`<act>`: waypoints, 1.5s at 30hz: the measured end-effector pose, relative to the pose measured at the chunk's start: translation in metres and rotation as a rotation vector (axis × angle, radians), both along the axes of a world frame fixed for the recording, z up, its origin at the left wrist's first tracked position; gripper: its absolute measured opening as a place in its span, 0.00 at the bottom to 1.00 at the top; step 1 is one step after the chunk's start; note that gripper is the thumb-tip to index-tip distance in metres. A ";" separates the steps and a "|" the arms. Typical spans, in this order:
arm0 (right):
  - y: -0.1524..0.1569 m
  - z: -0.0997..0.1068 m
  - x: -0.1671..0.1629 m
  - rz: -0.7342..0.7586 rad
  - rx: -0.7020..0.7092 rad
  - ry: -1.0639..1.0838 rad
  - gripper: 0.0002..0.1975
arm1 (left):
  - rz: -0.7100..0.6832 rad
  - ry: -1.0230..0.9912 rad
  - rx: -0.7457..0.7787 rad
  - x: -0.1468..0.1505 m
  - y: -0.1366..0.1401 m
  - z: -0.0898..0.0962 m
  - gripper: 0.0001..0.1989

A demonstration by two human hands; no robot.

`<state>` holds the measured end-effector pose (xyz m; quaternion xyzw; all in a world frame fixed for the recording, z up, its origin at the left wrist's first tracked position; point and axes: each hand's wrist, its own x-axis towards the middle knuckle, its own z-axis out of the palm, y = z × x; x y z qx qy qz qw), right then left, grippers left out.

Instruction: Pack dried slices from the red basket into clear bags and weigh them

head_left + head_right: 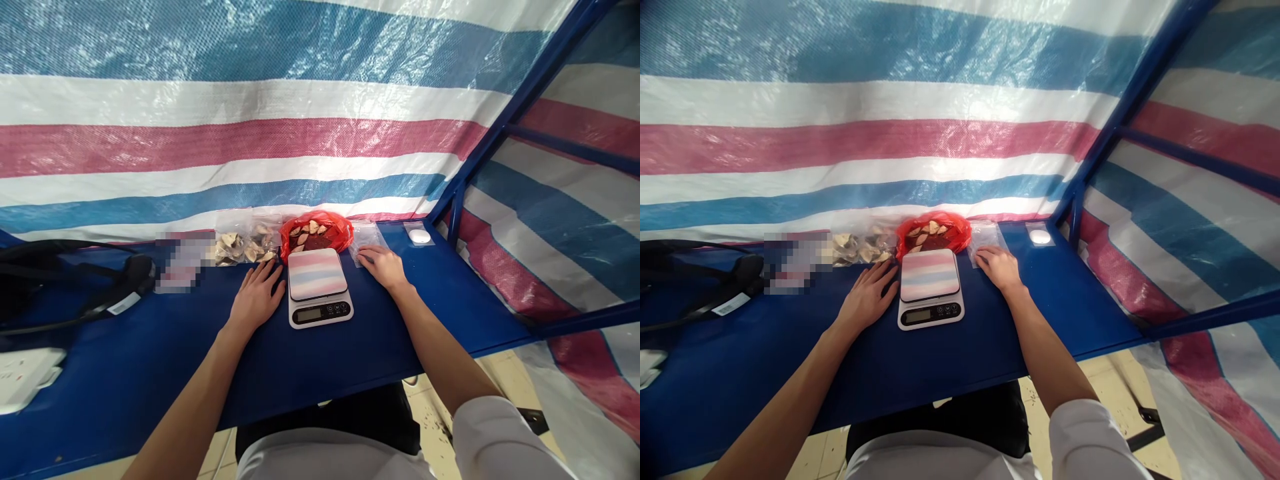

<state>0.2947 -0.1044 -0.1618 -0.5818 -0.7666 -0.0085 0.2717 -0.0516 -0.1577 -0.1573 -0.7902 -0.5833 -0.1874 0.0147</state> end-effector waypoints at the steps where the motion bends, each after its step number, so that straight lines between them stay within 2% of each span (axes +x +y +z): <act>1: -0.001 0.001 0.000 -0.012 -0.002 0.001 0.12 | -0.001 -0.003 0.001 0.000 0.000 0.000 0.26; 8: -0.007 0.013 0.000 -0.156 -0.081 0.080 0.13 | -0.007 -0.048 -0.004 0.000 0.002 0.002 0.26; 13: -0.015 0.033 0.011 -0.154 -0.080 0.281 0.12 | 0.025 -0.215 -0.005 0.000 0.001 0.010 0.24; 19: -0.025 0.063 0.013 0.060 -0.139 0.733 0.17 | 0.010 -0.601 -0.043 0.012 0.002 0.039 0.24; 22: -0.028 0.073 -0.001 0.206 -0.227 0.891 0.19 | -0.016 -0.814 -0.135 0.026 0.010 0.054 0.26; 25: -0.028 0.078 -0.021 0.315 -0.324 1.023 0.19 | -0.121 -1.026 -0.280 0.042 0.019 0.064 0.28; 28: -0.027 0.081 -0.043 0.413 -0.414 1.105 0.18 | -0.118 -1.224 -0.428 0.054 0.027 0.068 0.29; 31: -0.025 0.082 -0.059 0.480 -0.458 1.141 0.18 | -0.130 -1.330 -0.493 0.059 0.032 0.069 0.26; 35: -0.017 0.077 -0.072 0.530 -0.465 1.145 0.18 | -0.226 -1.432 -0.582 0.056 0.036 0.071 0.23; 39: -0.006 0.063 -0.078 0.524 -0.443 1.206 0.17 | -0.283 -1.524 -0.690 0.051 0.037 0.073 0.21; 42: -0.002 0.053 -0.081 0.477 -0.448 1.263 0.18 | -0.292 -1.528 -0.700 0.048 0.038 0.070 0.18; 45: -0.001 0.048 -0.080 0.437 -0.483 1.306 0.19 | -0.272 -1.501 -0.615 0.043 0.041 0.065 0.15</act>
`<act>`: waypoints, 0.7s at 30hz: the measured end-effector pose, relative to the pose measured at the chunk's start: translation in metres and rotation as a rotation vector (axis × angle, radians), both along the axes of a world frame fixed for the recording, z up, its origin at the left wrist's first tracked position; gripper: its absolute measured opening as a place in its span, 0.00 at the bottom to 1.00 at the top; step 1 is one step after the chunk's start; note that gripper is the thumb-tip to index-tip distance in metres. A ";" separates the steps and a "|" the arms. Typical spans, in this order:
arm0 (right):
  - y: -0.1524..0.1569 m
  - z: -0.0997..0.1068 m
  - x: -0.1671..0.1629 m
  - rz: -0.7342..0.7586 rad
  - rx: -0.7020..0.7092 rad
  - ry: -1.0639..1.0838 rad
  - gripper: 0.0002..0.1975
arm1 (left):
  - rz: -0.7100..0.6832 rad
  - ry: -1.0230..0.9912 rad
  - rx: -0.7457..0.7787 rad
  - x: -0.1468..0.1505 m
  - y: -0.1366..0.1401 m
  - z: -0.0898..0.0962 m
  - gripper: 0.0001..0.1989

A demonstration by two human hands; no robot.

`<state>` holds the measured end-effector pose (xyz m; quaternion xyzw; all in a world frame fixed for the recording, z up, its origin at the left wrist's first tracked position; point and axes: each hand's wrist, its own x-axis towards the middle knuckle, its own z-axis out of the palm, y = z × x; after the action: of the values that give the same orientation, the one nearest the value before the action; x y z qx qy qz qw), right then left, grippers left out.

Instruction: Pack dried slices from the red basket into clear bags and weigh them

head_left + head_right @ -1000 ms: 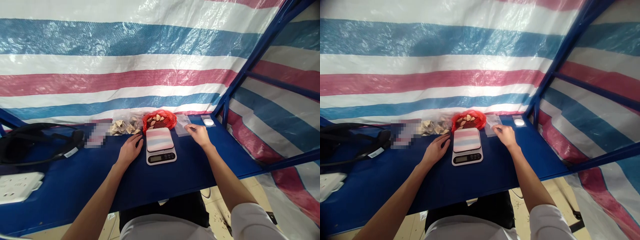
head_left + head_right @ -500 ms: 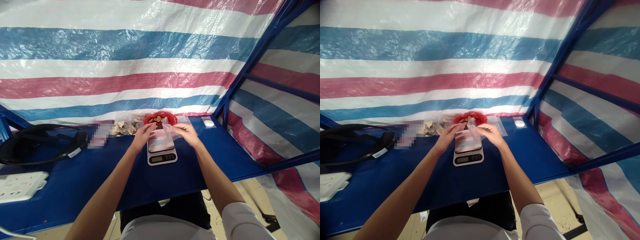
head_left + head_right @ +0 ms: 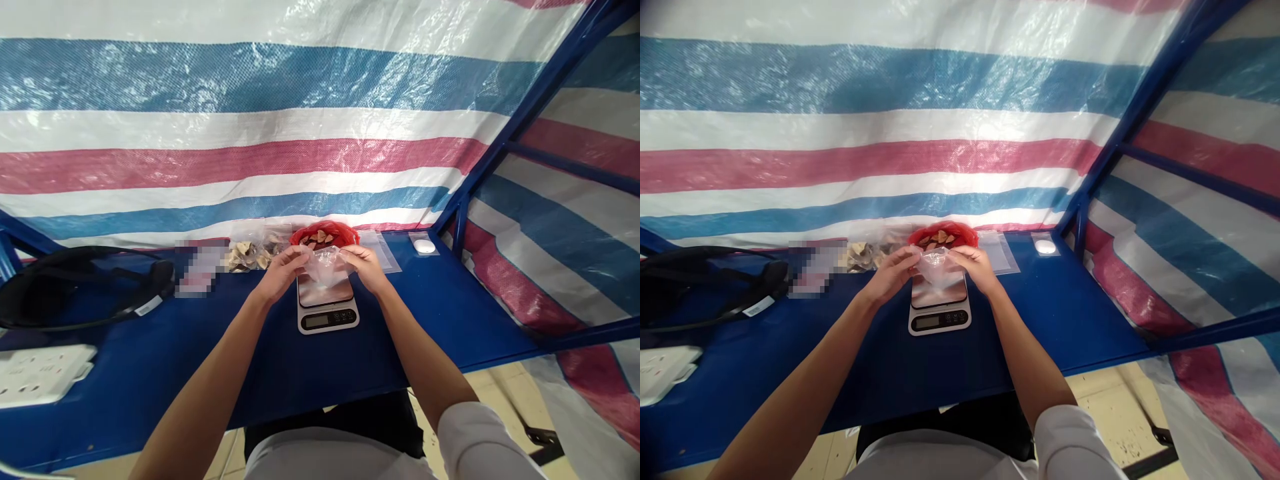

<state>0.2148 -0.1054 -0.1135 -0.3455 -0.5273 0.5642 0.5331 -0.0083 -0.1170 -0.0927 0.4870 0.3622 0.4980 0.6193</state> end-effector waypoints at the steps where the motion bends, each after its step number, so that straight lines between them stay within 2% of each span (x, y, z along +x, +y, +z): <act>1: 0.000 0.000 0.001 0.009 -0.017 0.000 0.19 | 0.031 0.013 0.017 -0.002 0.001 -0.001 0.16; 5: 0.003 0.005 0.008 0.061 -0.065 -0.021 0.22 | 0.139 0.141 0.106 -0.015 0.009 0.005 0.17; 9: 0.009 0.024 0.010 0.082 -0.065 -0.076 0.25 | 0.141 0.333 0.172 -0.031 0.013 0.026 0.20; 12: 0.012 0.042 0.005 0.163 -0.006 -0.195 0.24 | 0.058 0.500 0.226 -0.040 0.017 0.040 0.21; 15: 0.018 0.053 -0.007 0.221 0.079 -0.282 0.20 | -0.047 0.618 0.297 -0.042 0.023 0.046 0.20; 21: 0.034 0.048 -0.032 0.119 0.283 -0.370 0.17 | -0.103 0.699 0.352 -0.034 0.035 0.048 0.16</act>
<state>0.1825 -0.0717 -0.0653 -0.3333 -0.7093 0.4421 0.4362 -0.0421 -0.0815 -0.0442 0.7434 0.4355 0.3250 0.3898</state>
